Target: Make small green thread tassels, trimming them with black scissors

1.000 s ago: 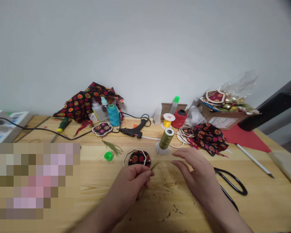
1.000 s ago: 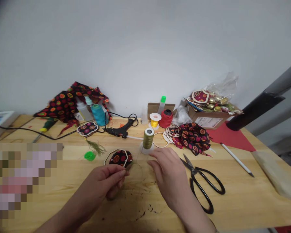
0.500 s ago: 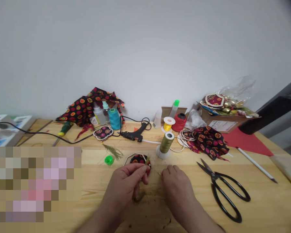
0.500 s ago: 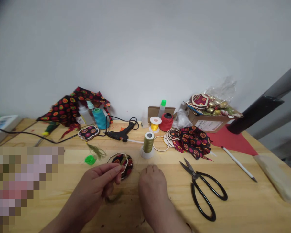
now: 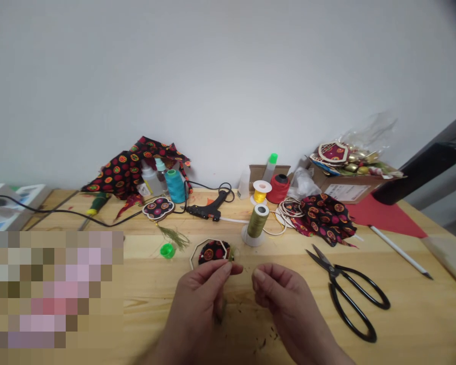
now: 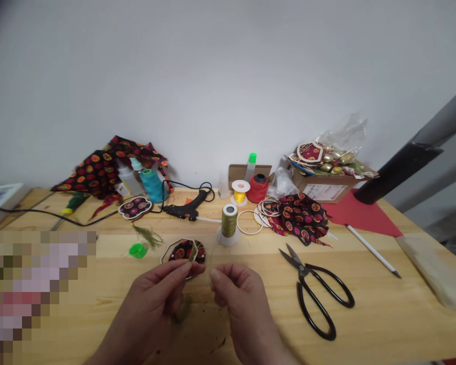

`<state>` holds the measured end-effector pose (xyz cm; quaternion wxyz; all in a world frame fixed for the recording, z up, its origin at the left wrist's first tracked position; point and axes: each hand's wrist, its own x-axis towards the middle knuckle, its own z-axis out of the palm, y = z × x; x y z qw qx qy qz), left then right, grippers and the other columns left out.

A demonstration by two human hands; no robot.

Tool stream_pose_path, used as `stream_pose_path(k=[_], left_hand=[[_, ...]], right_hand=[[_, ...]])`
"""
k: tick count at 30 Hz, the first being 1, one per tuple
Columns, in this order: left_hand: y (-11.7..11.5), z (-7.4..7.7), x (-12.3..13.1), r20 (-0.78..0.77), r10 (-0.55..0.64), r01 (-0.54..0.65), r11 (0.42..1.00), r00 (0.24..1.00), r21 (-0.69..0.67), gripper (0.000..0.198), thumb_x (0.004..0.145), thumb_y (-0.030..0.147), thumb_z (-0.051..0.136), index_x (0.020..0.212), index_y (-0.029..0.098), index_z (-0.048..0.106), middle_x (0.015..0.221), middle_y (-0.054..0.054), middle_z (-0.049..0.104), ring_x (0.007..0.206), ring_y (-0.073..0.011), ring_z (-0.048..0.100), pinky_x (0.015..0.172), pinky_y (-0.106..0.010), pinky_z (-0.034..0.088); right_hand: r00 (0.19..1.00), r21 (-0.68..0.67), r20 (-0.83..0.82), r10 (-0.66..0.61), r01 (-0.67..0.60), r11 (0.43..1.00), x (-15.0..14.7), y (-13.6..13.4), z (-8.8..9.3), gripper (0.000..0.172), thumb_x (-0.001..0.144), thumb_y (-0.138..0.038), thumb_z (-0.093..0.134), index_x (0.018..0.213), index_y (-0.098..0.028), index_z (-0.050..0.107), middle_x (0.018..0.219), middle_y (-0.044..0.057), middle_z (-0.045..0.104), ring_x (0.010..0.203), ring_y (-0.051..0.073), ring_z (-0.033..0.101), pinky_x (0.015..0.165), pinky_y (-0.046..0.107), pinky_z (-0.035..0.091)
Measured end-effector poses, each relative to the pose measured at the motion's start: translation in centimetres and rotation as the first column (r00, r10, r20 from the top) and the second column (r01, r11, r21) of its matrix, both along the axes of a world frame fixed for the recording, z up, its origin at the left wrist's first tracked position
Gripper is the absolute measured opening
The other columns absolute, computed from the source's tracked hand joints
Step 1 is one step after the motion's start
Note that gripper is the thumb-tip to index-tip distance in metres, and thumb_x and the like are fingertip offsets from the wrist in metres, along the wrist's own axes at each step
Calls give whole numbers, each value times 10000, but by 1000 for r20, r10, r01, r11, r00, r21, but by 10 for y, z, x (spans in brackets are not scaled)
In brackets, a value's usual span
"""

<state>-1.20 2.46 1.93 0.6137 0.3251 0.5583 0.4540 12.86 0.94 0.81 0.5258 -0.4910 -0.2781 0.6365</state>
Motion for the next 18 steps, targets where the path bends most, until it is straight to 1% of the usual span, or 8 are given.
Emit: stream_pose_path(k=[1,2,6,8,10,13,18], left_hand=[[-1,-1,1,-11,-10,10,1000,1000,2,259,694,384,713,750,136,763,346,80,400,356,-44,285,376,-167,195],[-3,-3,3,-15,-19,19,1000,1000,3,282,701,401,706,775,135,763,335,91,363,362,-50,286,383,-169,202],[-5,-7,8,-5,-20,20,1000,1000,-10,330,675,431,720,823,138,757,356,86,397,378,-62,305,391,-180,226],[-5,-6,11,1,-14,14,1000,1000,-17,332,657,437,731,807,142,757,355,85,402,379,-61,303,389,-179,223],[-5,-5,13,11,-1,2,1000,1000,-24,321,639,436,743,776,147,758,357,84,405,380,-57,300,387,-174,224],[-6,-5,15,39,5,-3,999,999,-40,298,627,428,754,744,154,755,366,90,394,374,-52,292,377,-171,221],[-8,-11,14,68,-21,24,999,997,-43,275,676,423,729,757,161,742,354,105,346,356,-47,260,361,-167,196]], right_hand=[[999,0,19,-31,31,1000,-4,0,1,265,622,-367,764,619,-134,637,508,-49,483,484,72,348,474,206,277],[997,4,51,-57,57,998,-7,1,3,259,627,-367,761,633,-130,659,507,-47,490,490,75,360,480,206,292],[977,36,186,-104,99,994,-14,2,6,238,640,-361,743,671,-128,708,568,-3,606,550,107,475,542,222,385],[966,50,228,-121,113,992,-16,2,7,226,639,-356,733,663,-133,709,603,26,658,586,137,536,579,247,431],[955,72,266,-135,120,990,-17,2,7,213,642,-348,716,647,-136,704,607,43,678,604,164,574,597,270,461],[935,116,324,-144,112,987,-17,2,9,194,647,-333,696,631,-140,700,584,51,681,581,173,586,566,270,475],[907,181,384,-170,107,978,-17,3,15,160,646,-300,686,599,-147,688,547,43,677,518,151,583,502,236,480]])
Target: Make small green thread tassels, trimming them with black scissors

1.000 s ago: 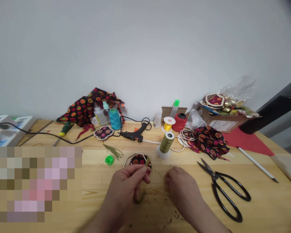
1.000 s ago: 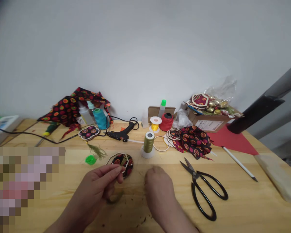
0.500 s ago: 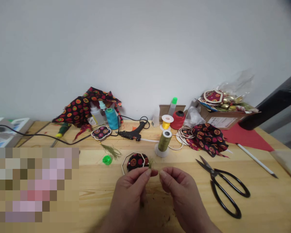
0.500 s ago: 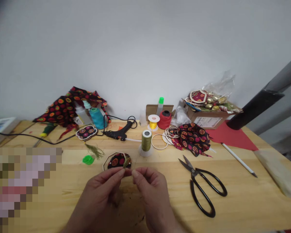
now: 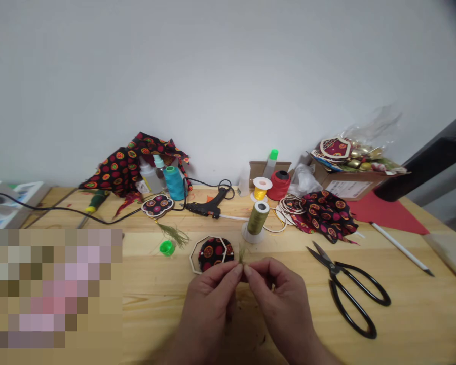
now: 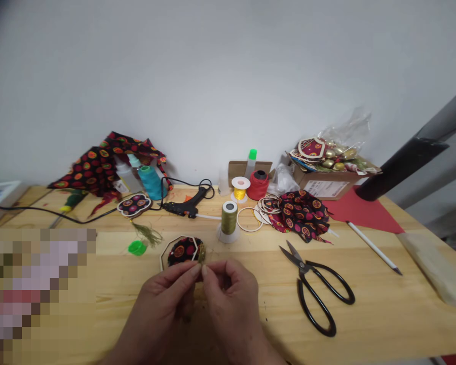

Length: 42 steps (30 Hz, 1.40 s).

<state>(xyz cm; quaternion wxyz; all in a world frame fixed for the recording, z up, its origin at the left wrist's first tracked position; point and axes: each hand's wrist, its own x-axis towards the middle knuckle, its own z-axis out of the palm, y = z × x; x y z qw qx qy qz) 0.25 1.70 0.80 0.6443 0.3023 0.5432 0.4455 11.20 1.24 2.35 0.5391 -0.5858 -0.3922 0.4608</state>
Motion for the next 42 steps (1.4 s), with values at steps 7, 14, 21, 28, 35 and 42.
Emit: stream_pose_path(k=[7,14,21,28,35,42], left_hand=[[1,3,0,76,9,-10,1000,997,7,227,646,379,758,636,158,707,489,58,506,382,-34,321,362,-155,235],[1,0,1,157,58,-48,997,986,-63,187,625,343,782,665,169,726,386,92,395,368,-39,271,358,-154,203],[0,-1,-1,246,66,-50,996,967,-70,196,615,332,801,700,164,743,406,94,381,385,-38,258,365,-160,197],[-1,2,2,237,70,-48,994,969,-96,215,579,325,822,655,149,726,411,84,411,396,-37,269,379,-167,199],[1,4,1,210,34,-18,997,977,-76,206,615,333,807,713,157,761,404,81,447,376,-31,309,365,-142,225],[6,11,3,259,26,-3,996,965,-89,176,578,292,828,688,166,776,484,35,573,495,-90,527,488,-164,422]], right_hand=[[997,81,51,58,-62,995,0,-2,-3,148,719,-264,644,623,-155,674,532,26,668,498,139,591,478,209,476],[969,182,247,27,-74,981,-1,-7,-10,149,738,-239,614,642,-152,687,534,18,647,491,121,557,469,191,453],[972,173,232,24,-66,983,-2,-7,-15,151,736,-234,601,647,-147,689,520,11,643,466,109,539,445,179,444],[968,169,248,36,-79,982,-2,-8,-18,158,741,-227,590,644,-149,688,524,10,641,477,114,548,454,183,447],[949,187,313,42,-105,977,1,-9,-17,160,751,-203,586,649,-162,701,568,19,653,523,131,570,502,200,457],[915,182,392,101,-185,966,5,-9,-18,172,782,-218,571,696,-165,710,650,44,682,607,157,614,576,228,486]])
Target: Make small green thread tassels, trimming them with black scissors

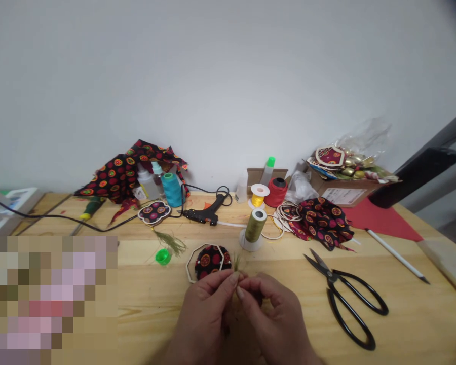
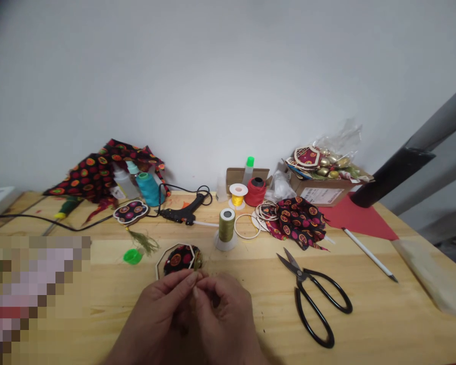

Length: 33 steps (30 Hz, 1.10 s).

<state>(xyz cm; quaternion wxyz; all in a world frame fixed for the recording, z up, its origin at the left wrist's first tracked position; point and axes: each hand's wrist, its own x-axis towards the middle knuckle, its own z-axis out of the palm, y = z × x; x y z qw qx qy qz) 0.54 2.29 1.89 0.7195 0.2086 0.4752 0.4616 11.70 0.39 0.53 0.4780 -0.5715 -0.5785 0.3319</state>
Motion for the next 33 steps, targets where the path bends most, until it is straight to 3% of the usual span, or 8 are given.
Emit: stream_pose_path(k=[2,6,10,13,16,21,24,33], left_hand=[[0,0,0,-38,8,-6,999,999,36,166,591,293,818,689,167,776,473,42,557,494,-87,520,474,-153,402],[-2,-4,-2,-162,19,-8,998,987,70,192,598,349,801,656,170,763,345,93,407,351,-43,285,342,-150,213],[-1,-9,-5,-254,-28,50,996,967,80,223,602,393,784,658,179,763,325,85,394,335,-64,283,339,-178,218],[-1,-7,-7,-337,-69,122,983,939,139,203,638,384,756,669,184,767,364,64,446,341,-71,294,345,-190,236],[-3,-1,-7,-387,-103,176,971,916,159,216,666,376,729,569,183,726,454,28,535,353,-71,319,351,-198,247],[-3,5,-6,-399,-122,198,968,909,155,269,650,387,717,484,178,675,415,40,460,357,-73,301,359,-206,217],[-2,5,-7,-417,-122,206,965,901,163,261,646,387,710,498,172,689,473,18,522,370,-74,314,368,-212,221],[-4,5,-8,-469,-166,282,940,868,190,302,705,356,660,462,178,661,444,21,491,390,-87,314,397,-224,218]], right_hand=[[1000,-20,-30,-6,6,1000,3,1,3,163,781,-239,586,722,-171,722,677,49,701,629,165,624,598,238,493],[985,-115,-160,-71,52,992,10,7,9,133,712,-292,686,734,-175,746,651,43,697,604,166,608,579,246,496],[929,-240,-368,-41,-53,969,14,16,10,154,620,-280,756,731,-174,769,692,43,698,666,189,636,623,272,517],[904,-235,-423,55,-168,957,15,19,11,67,670,-241,727,659,-180,752,647,8,644,641,157,594,620,252,482],[885,-239,-447,133,-262,935,17,19,16,191,733,-237,688,549,-182,695,553,-26,559,616,131,528,628,233,428],[797,-273,-579,172,-389,880,15,18,22,321,740,-413,666,522,-178,673,541,-10,562,613,145,508,655,267,408],[774,-261,-613,161,-390,883,13,18,21,357,734,-454,668,524,-164,678,519,-11,557,588,137,491,644,270,396],[742,-280,-662,103,-372,885,15,17,17,237,687,-303,720,515,-153,657,493,-28,541,543,117,473,572,239,367]])
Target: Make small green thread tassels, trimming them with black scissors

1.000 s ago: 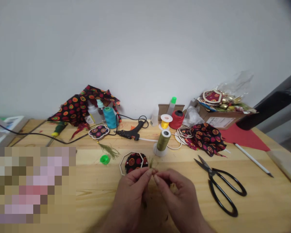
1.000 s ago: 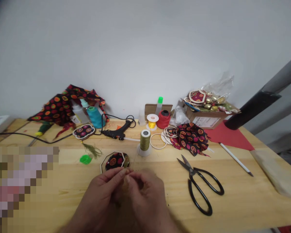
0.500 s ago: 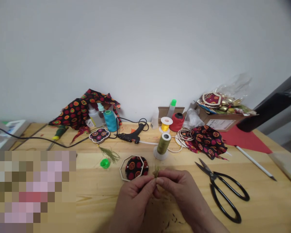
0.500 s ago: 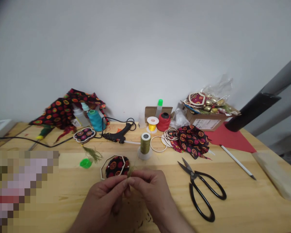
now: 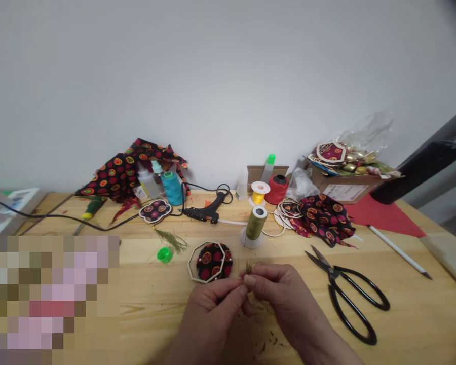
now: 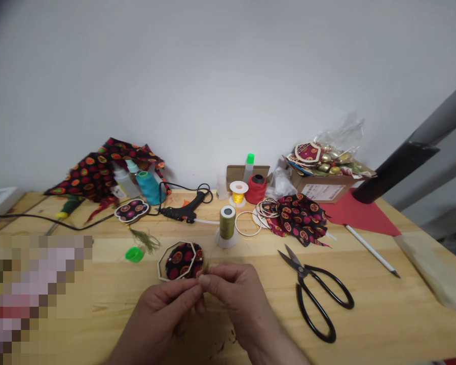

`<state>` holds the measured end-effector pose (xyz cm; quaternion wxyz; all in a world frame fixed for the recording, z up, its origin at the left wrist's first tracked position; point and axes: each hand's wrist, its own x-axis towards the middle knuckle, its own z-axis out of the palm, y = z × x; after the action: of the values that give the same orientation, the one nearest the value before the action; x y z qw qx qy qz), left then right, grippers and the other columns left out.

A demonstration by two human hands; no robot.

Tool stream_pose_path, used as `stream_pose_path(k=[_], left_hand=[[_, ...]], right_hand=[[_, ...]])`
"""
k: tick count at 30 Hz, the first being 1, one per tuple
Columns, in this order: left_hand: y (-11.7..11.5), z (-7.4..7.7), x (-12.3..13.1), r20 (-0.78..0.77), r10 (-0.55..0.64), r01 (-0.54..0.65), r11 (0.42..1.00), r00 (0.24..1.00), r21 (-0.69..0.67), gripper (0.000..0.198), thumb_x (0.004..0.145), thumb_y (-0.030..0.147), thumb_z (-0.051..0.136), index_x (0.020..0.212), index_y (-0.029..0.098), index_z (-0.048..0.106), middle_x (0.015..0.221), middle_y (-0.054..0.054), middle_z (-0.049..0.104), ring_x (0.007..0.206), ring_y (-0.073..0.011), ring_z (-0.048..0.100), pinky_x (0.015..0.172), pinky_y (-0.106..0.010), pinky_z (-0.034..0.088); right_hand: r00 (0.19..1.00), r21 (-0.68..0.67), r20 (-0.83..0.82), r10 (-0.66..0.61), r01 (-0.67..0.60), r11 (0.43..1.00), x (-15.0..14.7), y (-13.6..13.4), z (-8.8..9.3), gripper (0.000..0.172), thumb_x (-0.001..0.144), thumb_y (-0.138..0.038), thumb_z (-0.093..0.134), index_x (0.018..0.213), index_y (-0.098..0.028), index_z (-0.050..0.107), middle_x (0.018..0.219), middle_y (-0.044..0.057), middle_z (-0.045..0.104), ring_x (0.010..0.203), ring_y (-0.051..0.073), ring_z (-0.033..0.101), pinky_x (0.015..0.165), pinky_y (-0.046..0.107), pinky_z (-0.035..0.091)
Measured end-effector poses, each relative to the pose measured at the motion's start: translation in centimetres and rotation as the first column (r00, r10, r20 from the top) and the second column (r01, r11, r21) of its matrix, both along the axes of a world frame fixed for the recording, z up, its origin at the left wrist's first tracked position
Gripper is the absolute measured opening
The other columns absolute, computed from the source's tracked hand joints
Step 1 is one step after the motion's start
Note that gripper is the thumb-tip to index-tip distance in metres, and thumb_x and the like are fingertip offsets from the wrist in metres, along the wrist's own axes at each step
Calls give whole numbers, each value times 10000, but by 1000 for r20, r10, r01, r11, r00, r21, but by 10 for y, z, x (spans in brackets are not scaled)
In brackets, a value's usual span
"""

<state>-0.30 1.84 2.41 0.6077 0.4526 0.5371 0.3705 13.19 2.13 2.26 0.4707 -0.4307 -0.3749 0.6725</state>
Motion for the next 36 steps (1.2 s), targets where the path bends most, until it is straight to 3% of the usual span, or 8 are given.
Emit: stream_pose_path(k=[7,13,18,24,32,34,36], left_hand=[[-1,-5,-1,56,-29,31,999,998,-32,320,716,406,662,499,171,637,461,44,423,411,-85,297,395,-218,192],[-1,-7,1,150,-5,25,991,989,-128,378,695,466,671,480,174,562,432,63,411,368,-63,277,376,-210,165],[-1,-7,2,218,22,25,977,976,-212,342,681,462,695,547,163,600,447,72,431,338,-42,263,359,-199,155],[-1,-11,-2,170,-5,29,990,986,-141,360,730,445,659,522,164,572,432,69,414,351,-52,266,378,-220,157],[1,-7,-3,118,-19,32,994,993,-103,347,717,408,670,489,171,559,425,62,431,390,-71,316,397,-212,213],[1,-7,-5,89,10,-2,996,996,-85,335,715,392,673,489,167,568,428,58,439,403,-72,317,408,-212,217],[1,-10,-8,74,22,-15,996,997,-84,327,731,386,660,505,162,587,419,62,423,401,-68,297,410,-214,199]], right_hand=[[991,-106,7,-132,132,986,-5,1,-2,233,581,-305,775,473,-155,634,462,-60,452,493,89,368,513,227,311],[976,-99,26,-216,218,971,-10,1,-3,201,568,-277,765,477,-158,631,464,-66,438,503,89,342,535,231,314],[961,-24,88,-261,264,964,-10,0,-5,211,584,-255,746,461,-160,604,489,-54,454,540,108,393,561,241,340],[952,104,175,-249,234,967,-6,0,-6,176,643,-227,714,495,-160,646,551,-33,516,593,126,465,601,250,374],[959,75,207,-196,184,980,-7,1,-6,238,681,-302,686,502,-160,621,536,-30,534,590,127,487,609,247,395],[941,94,298,-162,140,986,-3,3,-6,257,720,-343,651,540,-160,638,558,-14,564,595,137,508,601,251,405],[862,172,480,-164,91,981,6,2,-7,277,771,-369,596,611,-157,671,605,16,608,616,160,544,603,269,422]])
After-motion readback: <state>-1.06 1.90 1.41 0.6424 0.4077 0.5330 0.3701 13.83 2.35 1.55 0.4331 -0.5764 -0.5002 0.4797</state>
